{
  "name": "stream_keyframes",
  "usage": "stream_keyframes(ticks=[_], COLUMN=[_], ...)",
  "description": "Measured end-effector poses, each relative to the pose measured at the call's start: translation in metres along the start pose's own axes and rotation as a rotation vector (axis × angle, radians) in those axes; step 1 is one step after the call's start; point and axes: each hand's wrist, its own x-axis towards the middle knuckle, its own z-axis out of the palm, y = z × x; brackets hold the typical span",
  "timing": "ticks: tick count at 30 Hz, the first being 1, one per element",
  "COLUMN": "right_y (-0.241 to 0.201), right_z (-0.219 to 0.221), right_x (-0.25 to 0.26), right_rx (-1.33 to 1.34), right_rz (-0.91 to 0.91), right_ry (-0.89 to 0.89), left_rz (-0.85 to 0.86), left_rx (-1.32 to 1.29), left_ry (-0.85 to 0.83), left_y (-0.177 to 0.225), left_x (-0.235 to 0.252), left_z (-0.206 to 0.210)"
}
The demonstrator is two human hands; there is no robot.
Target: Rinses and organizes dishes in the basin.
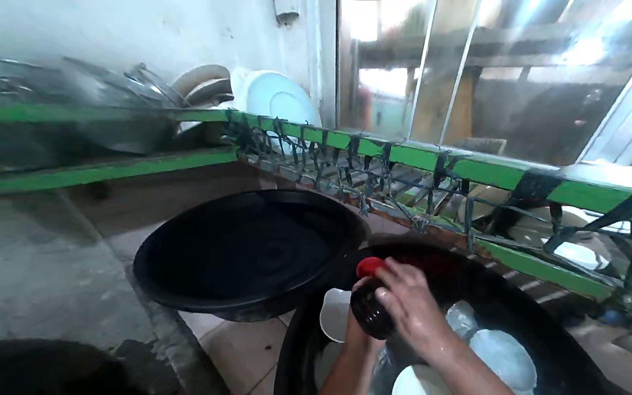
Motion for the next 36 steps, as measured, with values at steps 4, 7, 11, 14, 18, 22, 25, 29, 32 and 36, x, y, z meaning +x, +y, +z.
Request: stream_keyframes(ticks=[4, 7, 11, 14, 18, 22, 25, 29, 32, 36], right_y=[0.006, 0.061, 0.117, 0.136, 0.148, 0.164, 0.149, 0.133, 0.135, 0.119], right_z=[0.000, -0.006, -0.008, -0.013, -0.032, -0.041, -0.049, -0.072, -0.077, -0.076], right_x=[0.008, 0.032, 0.025, 0.004, 0.001, -0.016, -0.021, -0.023, -0.029, -0.019], right_rx=[0.292, 0.024, -0.382, -0.454, -0.415, -0.338, -0.421, -0.272, 0.371, 1.097], right_rz=[0.004, 0.391, 0.697, 0.638, 0.606, 0.529, 0.576, 0.689, 0.855, 0.857], right_ry=[-0.121, -0.072, -0.345, -0.397, -0.424, -0.496, -0.603, -0.460, 0.088, 0.380], left_rz=[0.075, 0.159, 0.165, 0.063, 0.053, 0.099, 0.050, 0.142, 0.017, -0.174], left_rx=[0.122, 0.360, 0.322, 0.057, 0.018, 0.314, 0.256, 0.394, 0.211, -0.036], left_ry=[0.093, 0.187, 0.142, 0.140, 0.093, 0.107, 0.168, 0.083, 0.126, 0.101], left_y=[0.002, -0.004, 0.000, 0.006, 0.003, 0.004, 0.007, 0.004, 0.003, -0.006], left_x=[0.000, 0.022, 0.014, 0.006, 0.014, 0.015, 0.007, 0.003, 0.005, 0.012], left_z=[-0.017, -0.039, -0.034, -0.019, -0.028, -0.023, -0.011, -0.024, -0.018, -0.018])
